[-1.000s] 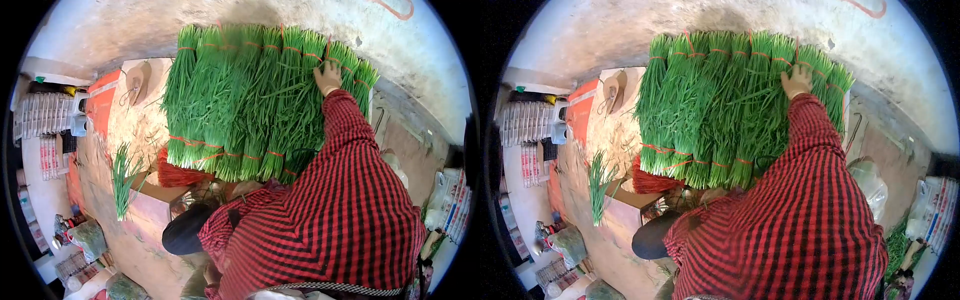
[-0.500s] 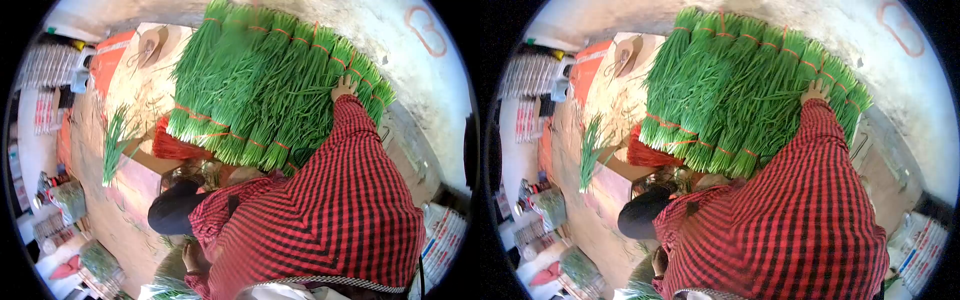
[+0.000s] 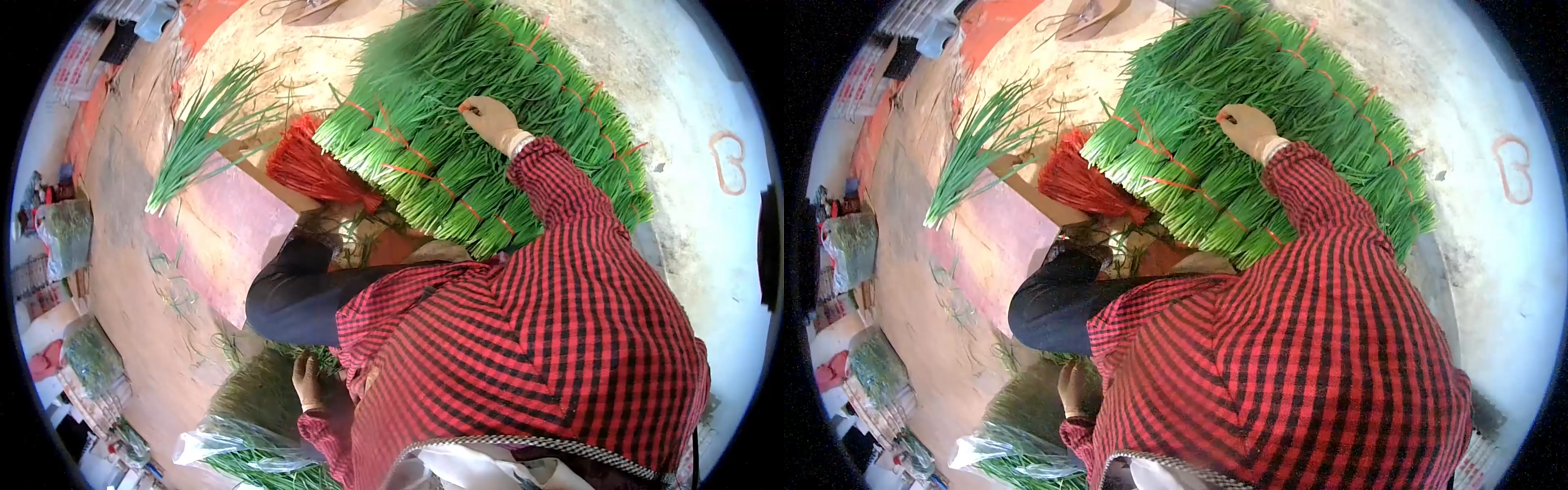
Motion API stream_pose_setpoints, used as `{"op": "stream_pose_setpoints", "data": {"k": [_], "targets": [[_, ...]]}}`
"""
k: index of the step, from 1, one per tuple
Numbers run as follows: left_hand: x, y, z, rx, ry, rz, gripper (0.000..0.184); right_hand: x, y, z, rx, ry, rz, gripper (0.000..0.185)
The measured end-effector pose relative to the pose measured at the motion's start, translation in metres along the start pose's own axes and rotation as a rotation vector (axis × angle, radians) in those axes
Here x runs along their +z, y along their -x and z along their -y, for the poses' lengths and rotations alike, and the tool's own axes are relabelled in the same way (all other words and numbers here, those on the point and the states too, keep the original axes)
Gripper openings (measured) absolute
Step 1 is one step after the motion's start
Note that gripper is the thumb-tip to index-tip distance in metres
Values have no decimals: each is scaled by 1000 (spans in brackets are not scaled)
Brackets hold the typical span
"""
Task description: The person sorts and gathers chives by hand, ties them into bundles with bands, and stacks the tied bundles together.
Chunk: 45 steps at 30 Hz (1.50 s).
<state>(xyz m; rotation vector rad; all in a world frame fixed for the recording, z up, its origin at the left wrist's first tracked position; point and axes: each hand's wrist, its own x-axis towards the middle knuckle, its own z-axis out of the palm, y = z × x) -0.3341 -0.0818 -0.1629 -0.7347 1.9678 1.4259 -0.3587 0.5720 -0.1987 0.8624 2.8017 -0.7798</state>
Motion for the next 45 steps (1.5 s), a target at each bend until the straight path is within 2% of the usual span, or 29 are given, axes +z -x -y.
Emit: {"op": "stream_pose_setpoints", "data": {"k": [3,4,6,7,10,11,14,16,18,19,20,22,24,26,28,29,31,32,33,34,35,36,37,38,39,41,43,45], "targets": [[-41,-30,78,22,41,42,39,7,-14,11,92,26,44,32],[-27,-16,63,13,47,38,39,4,-14,23,87,32,53,32],[0,14,32,-148,158,-47,37,0,-11,44,75,253,139,37],[4,16,30,-153,161,-49,37,8,-11,47,47,378,151,40],[5,11,36,-151,238,-45,35,18,-16,58,83,463,243,41],[-5,0,50,-110,170,-44,36,28,-19,50,21,476,169,31],[-22,-21,81,-40,111,-7,39,56,-40,17,-101,551,107,22],[-20,-20,81,-10,123,30,41,52,-38,20,-60,562,138,15],[-18,-17,80,5,10,-3,44,45,-34,24,-40,388,155,16],[-17,-16,78,4,15,0,44,41,-31,33,81,344,208,18],[-16,-14,75,-5,-20,-1,45,42,-24,39,84,350,207,18],[-18,-24,84,-14,-53,11,45,44,-6,51,69,33,350,19],[-24,-40,102,-23,-15,66,44,66,29,89,-14,-31,522,25],[-15,-42,102,-27,-5,65,44,126,51,95,-290,-167,747,33],[-8,-35,95,-37,7,36,43,154,80,123,-573,-333,820,39],[-6,-29,90,-33,-4,27,42,158,74,135,-589,-336,842,39],[-4,-13,74,-6,-6,13,42,151,42,173,-394,-208,826,37],[-1,-3,61,-62,-36,-28,42,183,12,164,-510,-235,586,33],[-12,-6,70,-60,-66,22,43,181,-8,180,-403,-310,481,24],[-29,-5,74,-70,-100,88,44,187,-29,190,-212,-483,500,15],[-22,2,69,-92,-107,8,43,222,-58,181,-237,-675,354,11],[-12,10,62,-117,-115,-69,43,215,-78,200,-110,-584,365,15],[-12,13,65,-123,-27,-72,42,230,-100,207,14,-671,373,20],[1,26,23,-236,16,-87,40,250,-119,210,142,-754,379,25],[4,31,10,-241,93,-108,39,270,-131,211,136,-752,399,25],[-2,33,-15,-266,174,-128,39,298,-144,213,-58,-336,417,32],[-1,25,-34,-83,391,-133,36,274,-123,247,-198,-66,344,32],[-6,12,-49,112,232,-220,35,280,-125,248,-240,73,389,26]]}}
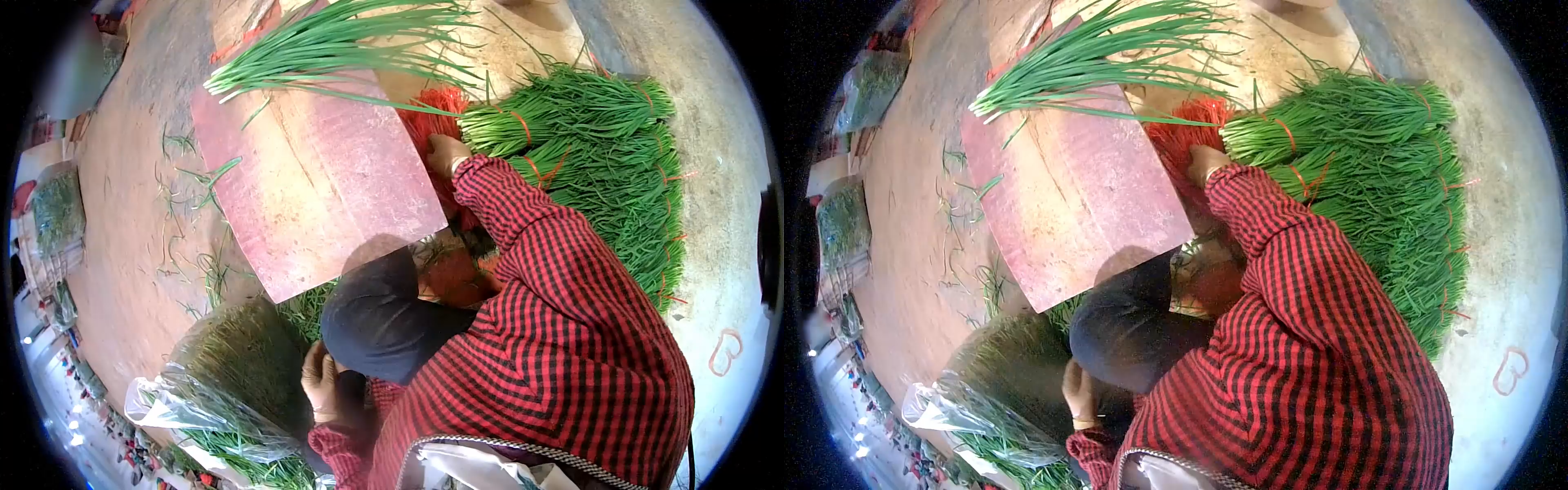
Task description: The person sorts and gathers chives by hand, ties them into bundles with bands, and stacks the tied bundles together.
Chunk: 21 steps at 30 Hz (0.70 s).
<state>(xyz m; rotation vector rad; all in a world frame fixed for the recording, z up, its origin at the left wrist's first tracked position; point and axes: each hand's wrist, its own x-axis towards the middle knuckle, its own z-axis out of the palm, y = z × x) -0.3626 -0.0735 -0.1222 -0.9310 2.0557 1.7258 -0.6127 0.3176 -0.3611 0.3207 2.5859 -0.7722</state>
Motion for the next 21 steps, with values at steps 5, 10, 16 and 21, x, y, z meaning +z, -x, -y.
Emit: {"op": "stream_pose_setpoints", "data": {"k": [5,10,16,21], "targets": [[22,-27,-80,151,123,-16,34,-14,42,-5,105,-463,-61,29],[109,-50,-176,726,-506,292,34,-9,78,-10,114,-717,6,26],[272,-72,-156,1371,-1494,460,30,-18,149,-25,-398,-443,35,18],[282,-80,-107,1203,-1804,628,18,-86,200,13,-289,-503,144,21]]}}
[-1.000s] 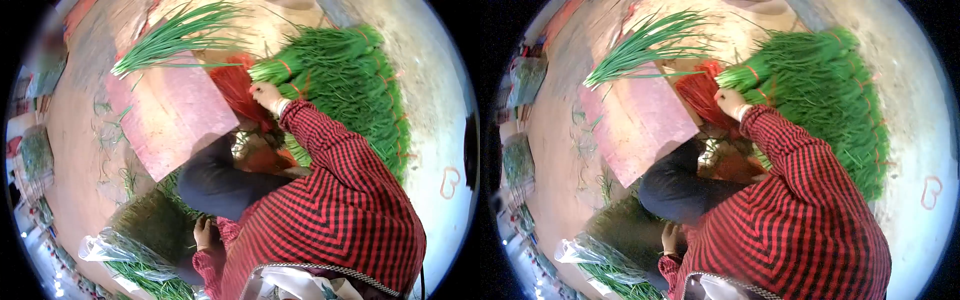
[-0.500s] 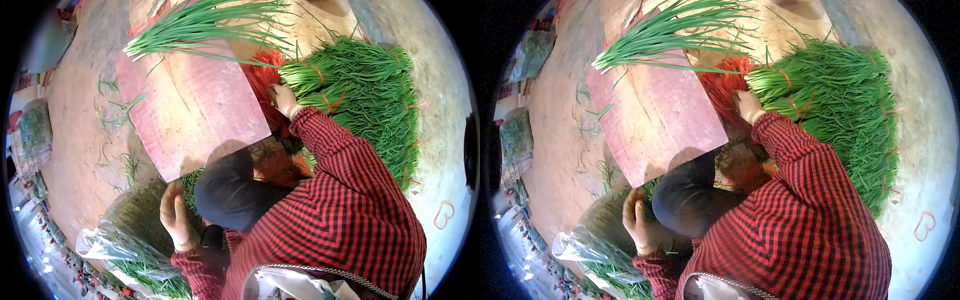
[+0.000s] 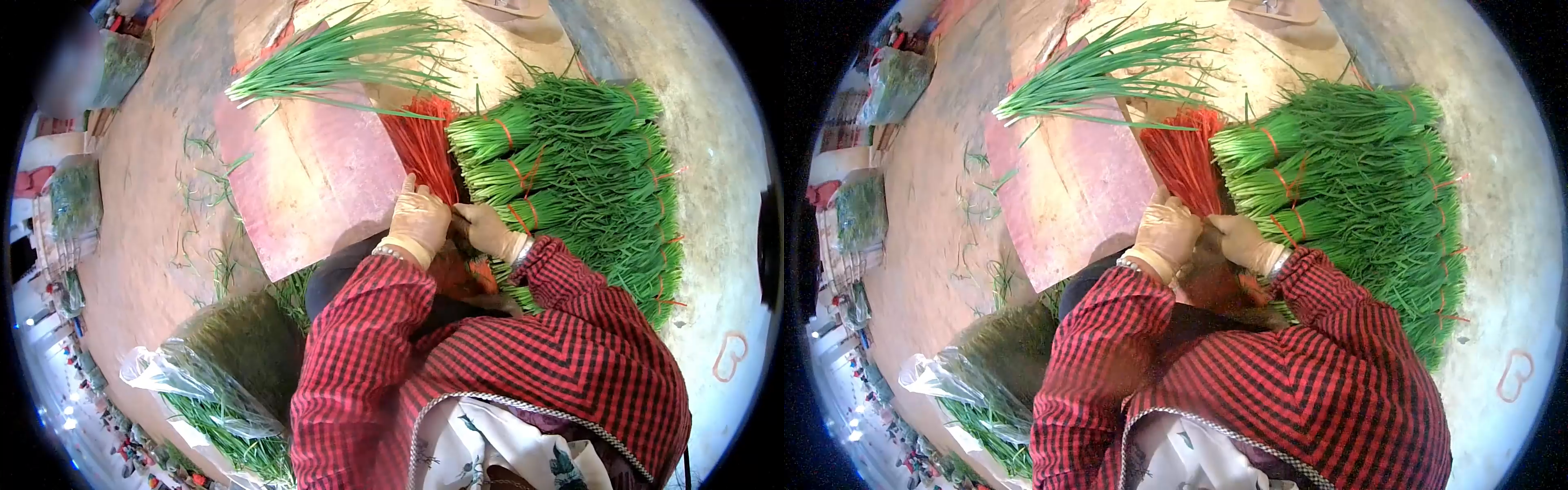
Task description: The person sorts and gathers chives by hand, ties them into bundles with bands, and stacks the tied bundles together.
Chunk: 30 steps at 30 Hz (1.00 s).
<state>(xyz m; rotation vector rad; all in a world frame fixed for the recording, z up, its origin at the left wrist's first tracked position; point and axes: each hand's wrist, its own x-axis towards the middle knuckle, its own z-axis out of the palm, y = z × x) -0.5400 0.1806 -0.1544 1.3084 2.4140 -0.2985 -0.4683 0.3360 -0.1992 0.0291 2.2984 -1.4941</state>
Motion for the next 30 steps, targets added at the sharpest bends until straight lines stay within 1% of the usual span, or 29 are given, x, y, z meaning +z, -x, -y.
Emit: {"op": "stream_pose_setpoints", "data": {"k": [1,3,4,6,7,8,9,11,12,14,15,16,18,19,20,21,22,24,26,28,29,30], "targets": [[-2,3,-3,7,31,-19,18,0,3,-8,2,-5,1,21],[-6,11,-2,49,71,-90,16,3,-1,-26,-164,155,-71,36],[-8,12,-3,55,69,-89,16,5,-7,-29,-160,152,-76,36],[-12,9,-1,21,265,-159,16,6,-29,-38,83,377,-204,63],[-10,13,2,5,430,-356,18,11,-44,-66,94,290,-94,89],[-6,12,1,4,431,-356,18,21,-54,-77,123,241,-41,89],[-1,12,0,-113,788,-336,21,31,-60,-79,140,205,5,89],[-16,23,-1,-260,1414,-342,23,48,-70,-83,160,185,116,89],[-31,31,-2,-257,1409,-346,23,53,-73,-85,168,186,164,90],[-49,47,-5,-292,1532,-206,21,60,-72,-89,191,202,230,90],[-50,54,-11,-256,1430,-212,21,63,-67,-92,202,227,231,90],[-35,59,-18,-133,1156,-420,22,67,-57,-94,212,269,202,91],[-19,70,-37,-181,1018,-426,25,77,-35,-93,235,348,89,91],[-21,70,-35,-186,1020,-429,25,79,-25,-93,246,371,46,91],[-24,72,-33,-199,1115,-369,24,78,-18,-94,250,373,22,91],[-29,74,-32,-214,1210,-305,23,76,-16,-96,245,364,26,92],[-42,76,-28,-222,1213,-302,23,74,-18,-98,236,355,50,92],[-64,77,-10,-280,1932,-404,22,79,-32,-100,207,359,105,92],[-56,85,21,-416,1878,-696,24,80,-42,-101,203,368,158,93],[-55,96,59,-483,1795,-1054,27,72,-35,-110,239,393,190,93],[-53,106,80,-529,1576,-1126,26,65,-31,-114,268,403,217,93],[-50,116,100,-577,1349,-1185,26,60,-30,-109,391,339,270,89]]}}
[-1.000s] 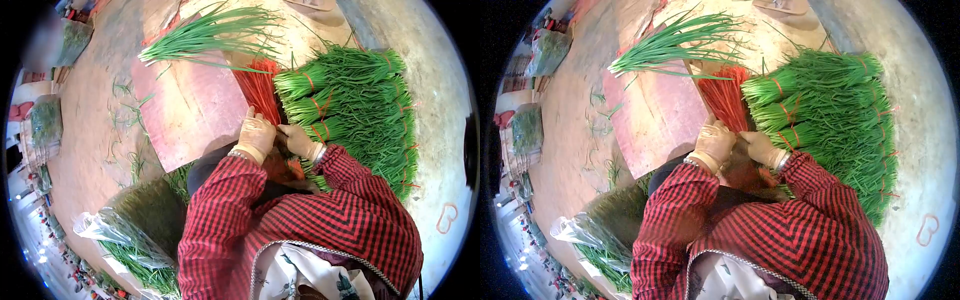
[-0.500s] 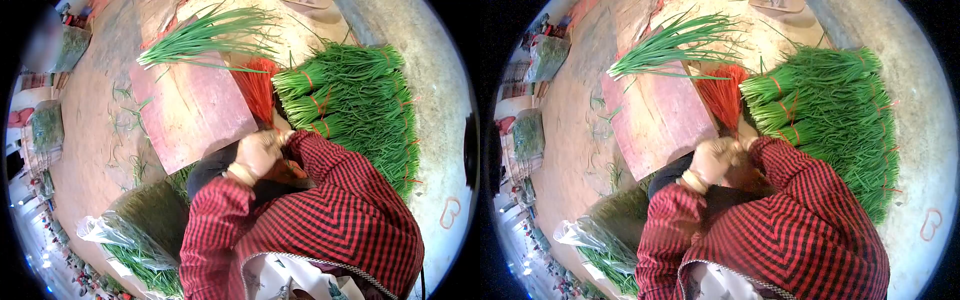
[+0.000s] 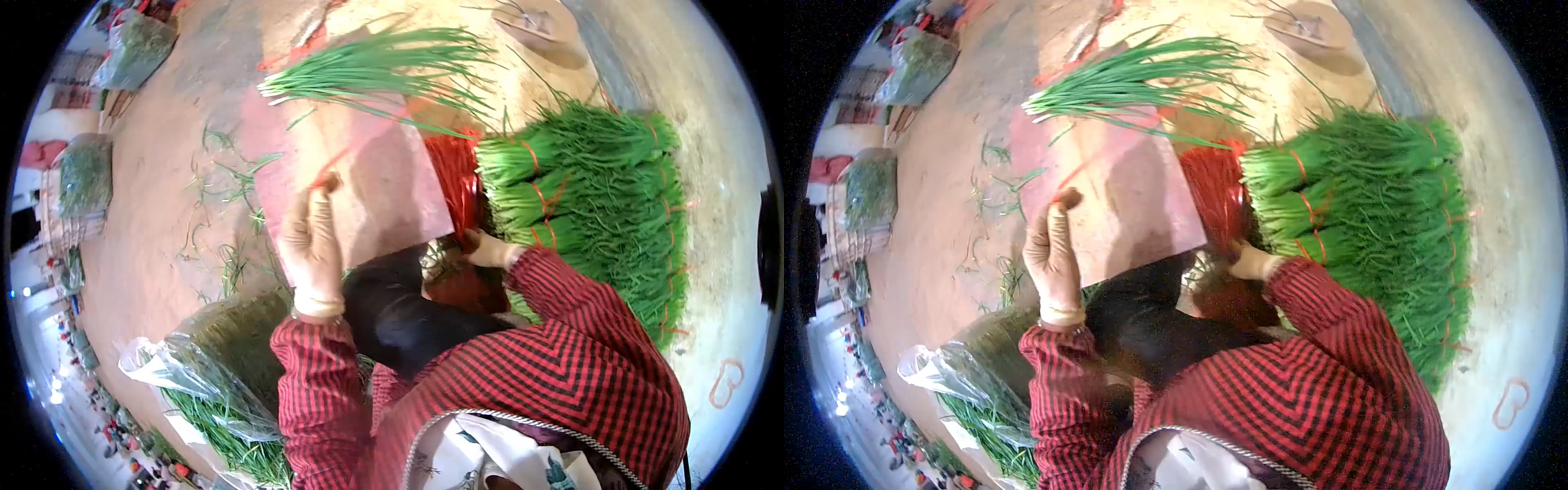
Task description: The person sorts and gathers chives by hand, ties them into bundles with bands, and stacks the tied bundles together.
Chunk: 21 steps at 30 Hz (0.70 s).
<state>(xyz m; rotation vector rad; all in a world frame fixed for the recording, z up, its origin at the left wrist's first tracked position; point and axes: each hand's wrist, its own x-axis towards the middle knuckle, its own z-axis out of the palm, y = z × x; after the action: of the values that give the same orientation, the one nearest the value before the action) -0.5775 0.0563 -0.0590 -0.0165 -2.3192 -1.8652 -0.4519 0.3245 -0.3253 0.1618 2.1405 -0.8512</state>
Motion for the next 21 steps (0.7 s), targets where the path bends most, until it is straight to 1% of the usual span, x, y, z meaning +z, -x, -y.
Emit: {"op": "stream_pose_setpoints", "data": {"k": [1,2,3,4,5,6,7,8,9,10,11,12,13,14,16,18,19,20,21], "targets": [[-17,-11,16,26,-41,-64,24,-54,29,53,-129,-22,124,75],[-31,-18,37,51,-82,-129,22,-108,63,112,-6,81,242,57],[-44,-22,51,60,-387,-156,20,-110,60,96,-217,-10,106,41],[-49,-23,64,-145,-427,-123,22,-122,60,103,-69,-269,135,29],[-56,-18,92,-91,-616,-88,24,-136,56,107,-185,-449,54,26],[-63,-10,117,-42,-805,-50,27,-149,46,114,-281,-381,-85,23],[-62,-2,120,86,-904,-85,30,-174,54,157,-281,-12,-325,21],[-56,8,124,215,-1000,-121,33,-177,35,163,-581,-14,-658,24],[-48,15,123,165,-1008,-144,35,-193,26,192,-665,160,-786,34],[-49,17,121,142,-1021,-118,39,-210,15,224,-776,198,-771,51],[-49,17,122,118,-997,-126,38,-218,-8,248,-707,462,-794,73],[-49,17,121,94,-974,-133,38,-225,-34,271,-726,590,-784,87],[-50,17,121,81,-995,-133,38,-229,-57,292,-756,716,-796,93],[-50,18,122,64,-976,-140,40,-233,-80,310,-707,829,-751,100],[-51,23,126,2,-1040,-133,42,-241,-105,349,-431,1005,-571,103],[-54,30,127,-43,-1023,-149,44,-256,-119,368,-288,840,-452,102],[-54,32,125,-57,-1042,-144,45,-257,-127,368,-311,879,-546,88],[-55,32,123,-68,-1060,-139,45,-257,-133,367,-323,889,-537,88],[-54,31,121,-72,-1040,-146,46,-258,-132,370,-333,821,-535,78]]}}
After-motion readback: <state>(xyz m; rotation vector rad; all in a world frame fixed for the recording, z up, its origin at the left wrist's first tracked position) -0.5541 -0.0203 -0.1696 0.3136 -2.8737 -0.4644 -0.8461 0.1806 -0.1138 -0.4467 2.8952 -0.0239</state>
